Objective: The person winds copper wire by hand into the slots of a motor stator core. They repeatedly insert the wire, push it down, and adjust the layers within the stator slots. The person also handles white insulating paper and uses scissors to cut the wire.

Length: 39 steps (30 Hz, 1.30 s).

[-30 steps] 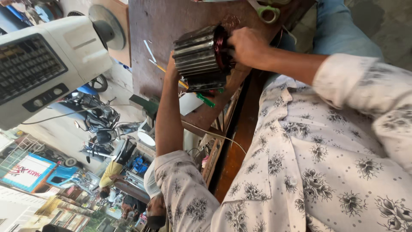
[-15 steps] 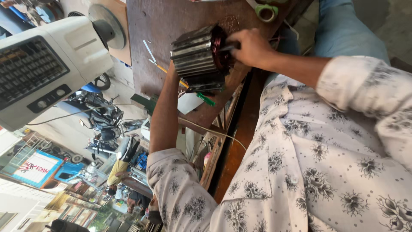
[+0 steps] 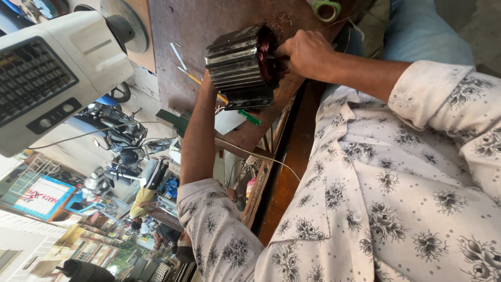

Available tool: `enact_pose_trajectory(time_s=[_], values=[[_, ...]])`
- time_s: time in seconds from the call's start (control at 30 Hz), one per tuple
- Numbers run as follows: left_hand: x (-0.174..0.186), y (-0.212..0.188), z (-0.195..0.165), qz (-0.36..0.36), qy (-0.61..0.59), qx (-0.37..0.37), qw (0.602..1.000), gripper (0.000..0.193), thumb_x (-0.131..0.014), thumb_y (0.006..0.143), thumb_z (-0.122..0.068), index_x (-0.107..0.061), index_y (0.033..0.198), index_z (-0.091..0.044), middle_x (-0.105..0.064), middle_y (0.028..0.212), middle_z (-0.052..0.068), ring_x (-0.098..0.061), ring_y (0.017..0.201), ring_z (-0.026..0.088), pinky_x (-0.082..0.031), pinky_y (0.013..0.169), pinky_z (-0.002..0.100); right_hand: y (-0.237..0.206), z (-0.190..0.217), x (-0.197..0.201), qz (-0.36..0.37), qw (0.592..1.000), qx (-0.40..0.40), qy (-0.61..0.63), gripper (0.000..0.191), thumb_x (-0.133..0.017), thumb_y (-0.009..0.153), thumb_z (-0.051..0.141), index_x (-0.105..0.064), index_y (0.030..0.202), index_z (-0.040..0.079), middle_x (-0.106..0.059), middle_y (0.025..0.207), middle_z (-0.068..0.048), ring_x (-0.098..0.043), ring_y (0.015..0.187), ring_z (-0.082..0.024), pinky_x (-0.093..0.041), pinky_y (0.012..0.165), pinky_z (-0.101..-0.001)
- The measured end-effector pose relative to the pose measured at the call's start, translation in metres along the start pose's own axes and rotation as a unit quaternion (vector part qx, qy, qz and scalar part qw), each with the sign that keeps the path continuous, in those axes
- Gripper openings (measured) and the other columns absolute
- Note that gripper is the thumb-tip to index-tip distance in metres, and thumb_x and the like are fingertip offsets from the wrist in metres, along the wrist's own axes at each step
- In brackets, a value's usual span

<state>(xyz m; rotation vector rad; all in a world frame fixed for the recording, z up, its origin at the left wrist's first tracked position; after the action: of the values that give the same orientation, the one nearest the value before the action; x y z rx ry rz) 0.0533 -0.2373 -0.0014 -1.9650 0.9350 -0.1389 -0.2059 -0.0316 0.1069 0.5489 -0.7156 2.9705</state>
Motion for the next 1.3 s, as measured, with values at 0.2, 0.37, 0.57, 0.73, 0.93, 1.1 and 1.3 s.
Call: enact_pose_trajectory(time_s=[0.2, 0.37, 0.57, 0.73, 0.93, 1.1, 1.3], values=[[-0.004, 0.004, 0.002, 0.015, 0.002, -0.002, 1.0, 0.027, -0.063, 0.105, -0.022, -0.067, 0.122, -0.001, -0.071, 0.111, 0.009, -0.068, 0.095, 0.018, -0.06, 0.081, 0.032, 0.003, 0.0, 0.0, -0.014, 1.0, 0.01, 0.01, 0.037, -0.079, 0.078, 0.014, -0.08, 0.114, 0.013, -0.076, 0.094, -0.022, -0.074, 0.088, -0.038, -0.058, 0.088, -0.0473], [-0.005, 0.002, -0.003, 0.027, 0.045, -0.038, 0.998, 0.031, -0.066, 0.103, -0.023, -0.066, 0.125, -0.001, -0.07, 0.113, 0.01, -0.068, 0.097, 0.018, -0.06, 0.081, 0.032, 0.002, 0.001, 0.005, -0.019, 0.999, 0.026, -0.005, 0.037, -0.078, 0.083, 0.017, -0.078, 0.121, 0.017, -0.076, 0.095, -0.021, -0.074, 0.083, -0.038, -0.058, 0.083, -0.0493], [-0.005, -0.004, 0.001, 0.035, 0.004, -0.03, 0.999, 0.033, -0.065, 0.102, -0.026, -0.068, 0.123, -0.001, -0.072, 0.11, 0.012, -0.071, 0.095, 0.019, -0.062, 0.08, 0.033, 0.007, 0.002, 0.002, 0.005, 0.999, 0.026, -0.026, 0.038, -0.078, 0.079, 0.014, -0.081, 0.116, 0.02, -0.077, 0.098, -0.019, -0.074, 0.087, -0.037, -0.058, 0.086, -0.0498], [0.004, 0.005, 0.013, -0.006, -0.016, 0.011, 1.0, 0.031, -0.065, 0.105, -0.024, -0.07, 0.119, 0.003, -0.073, 0.104, 0.014, -0.071, 0.087, 0.022, -0.06, 0.072, 0.034, 0.01, -0.003, -0.005, 0.032, 0.999, 0.001, -0.038, 0.036, -0.077, 0.079, 0.01, -0.08, 0.115, 0.013, -0.076, 0.095, -0.022, -0.075, 0.087, -0.037, -0.059, 0.087, -0.0474], [0.002, 0.001, 0.006, 0.032, 0.003, -0.037, 0.999, 0.03, -0.057, 0.105, -0.019, -0.067, 0.127, -0.002, -0.071, 0.117, 0.011, -0.069, 0.101, 0.019, -0.06, 0.084, 0.032, 0.001, -0.001, 0.004, -0.061, 0.994, 0.024, 0.092, 0.035, -0.077, 0.083, 0.009, -0.077, 0.117, 0.005, -0.075, 0.095, -0.024, -0.075, 0.083, -0.037, -0.06, 0.081, -0.0462], [-0.007, -0.007, 0.004, 0.068, 0.161, -0.077, 0.982, 0.028, -0.058, 0.106, -0.018, -0.064, 0.128, -0.001, -0.069, 0.119, 0.012, -0.068, 0.104, 0.02, -0.061, 0.089, 0.034, 0.003, 0.001, -0.003, -0.013, 0.999, 0.04, -0.01, 0.025, -0.079, 0.079, 0.013, -0.08, 0.103, 0.004, -0.074, 0.092, -0.025, -0.072, 0.087, -0.042, -0.06, 0.085, -0.0477], [0.004, 0.001, 0.009, 0.021, 0.14, -0.04, 0.989, 0.028, -0.057, 0.105, -0.018, -0.065, 0.125, 0.0, -0.07, 0.115, 0.012, -0.068, 0.1, 0.021, -0.06, 0.085, 0.035, 0.006, 0.014, -0.001, -0.043, 0.993, 0.097, -0.057, 0.021, -0.081, 0.078, 0.018, -0.08, 0.094, 0.005, -0.073, 0.087, -0.022, -0.07, 0.085, -0.043, -0.058, 0.076, -0.0511]])
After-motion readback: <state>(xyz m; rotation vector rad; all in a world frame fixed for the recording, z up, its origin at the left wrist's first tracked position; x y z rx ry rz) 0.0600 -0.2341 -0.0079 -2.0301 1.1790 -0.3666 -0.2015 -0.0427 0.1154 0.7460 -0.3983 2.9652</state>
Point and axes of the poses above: each hand's wrist, its own y-axis towards the middle knuckle, its own x-axis out of the back of the hand, z = x × y, the point moved 8 cm from there along y, towards the middle knuckle
